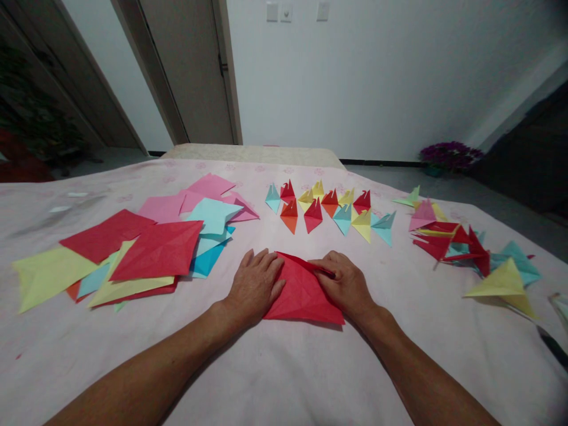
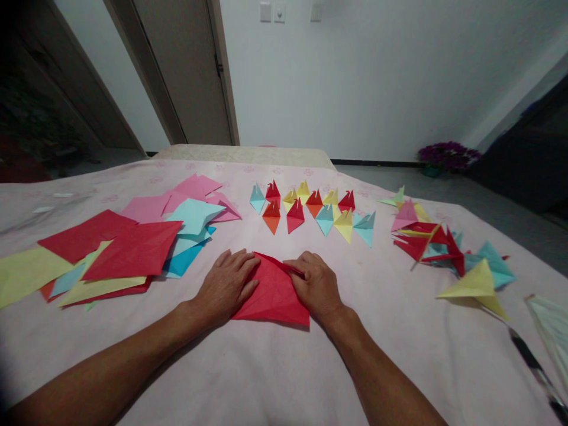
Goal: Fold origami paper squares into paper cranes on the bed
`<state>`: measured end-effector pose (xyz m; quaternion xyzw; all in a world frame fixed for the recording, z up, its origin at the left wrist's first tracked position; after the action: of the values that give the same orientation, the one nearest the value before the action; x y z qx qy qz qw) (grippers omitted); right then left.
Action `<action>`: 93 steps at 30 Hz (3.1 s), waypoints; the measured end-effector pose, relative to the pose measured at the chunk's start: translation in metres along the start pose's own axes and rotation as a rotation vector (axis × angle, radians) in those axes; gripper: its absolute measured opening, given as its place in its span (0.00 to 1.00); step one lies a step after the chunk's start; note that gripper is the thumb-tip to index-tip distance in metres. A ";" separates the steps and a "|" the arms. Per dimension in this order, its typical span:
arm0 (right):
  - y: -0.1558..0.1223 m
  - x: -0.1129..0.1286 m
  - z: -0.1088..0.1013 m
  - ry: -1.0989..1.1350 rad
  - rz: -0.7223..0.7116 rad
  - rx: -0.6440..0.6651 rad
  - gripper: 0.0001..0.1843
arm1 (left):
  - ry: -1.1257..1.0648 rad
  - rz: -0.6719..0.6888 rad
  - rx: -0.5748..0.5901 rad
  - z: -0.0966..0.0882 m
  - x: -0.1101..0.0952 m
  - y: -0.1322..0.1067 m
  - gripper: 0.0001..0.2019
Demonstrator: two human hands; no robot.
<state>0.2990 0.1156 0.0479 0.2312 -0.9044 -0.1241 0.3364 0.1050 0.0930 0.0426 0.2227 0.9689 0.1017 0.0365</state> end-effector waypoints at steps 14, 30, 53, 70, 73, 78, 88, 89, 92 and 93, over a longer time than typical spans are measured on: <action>-0.009 0.025 0.001 -0.299 -0.238 0.111 0.19 | 0.007 -0.012 -0.007 -0.002 0.000 0.001 0.26; -0.016 0.035 0.004 -0.308 -0.316 0.212 0.13 | 0.016 0.201 0.017 0.008 -0.001 0.005 0.24; -0.031 0.060 -0.004 -0.339 -0.175 0.415 0.13 | -0.213 0.127 0.037 0.010 0.033 0.009 0.21; -0.025 0.040 -0.019 -0.237 -0.298 0.304 0.23 | -0.186 0.288 -0.191 0.009 0.025 0.029 0.12; -0.027 0.036 -0.016 -0.231 -0.239 0.246 0.16 | -0.233 0.283 -0.226 0.011 0.028 0.031 0.11; -0.024 0.031 -0.022 -0.179 -0.070 0.157 0.09 | -0.361 0.218 -0.205 0.016 0.035 0.034 0.11; -0.014 0.024 -0.027 -0.213 0.258 0.156 0.15 | -0.556 0.083 -0.115 0.011 0.040 0.044 0.08; -0.014 0.021 -0.027 -0.213 0.289 0.153 0.18 | -0.543 0.069 -0.110 0.011 0.040 0.044 0.07; -0.015 0.010 -0.026 -0.228 0.401 0.157 0.22 | -0.501 0.012 -0.096 0.012 0.038 0.046 0.07; -0.015 0.007 -0.025 -0.238 0.436 0.162 0.23 | -0.490 -0.007 -0.095 0.012 0.037 0.046 0.08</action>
<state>0.3160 0.0975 0.0649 0.0407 -0.9731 -0.0019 0.2268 0.0924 0.1521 0.0396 0.2355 0.9259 0.0898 0.2813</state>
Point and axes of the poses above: each hand's wrist, its own y-axis towards the middle knuckle, its own z-axis out of the palm, x = y × z, the point moved 5 cm from there along y, towards the middle knuckle, and after that the axes turned 6 degrees about y, right-handed, at the moved point
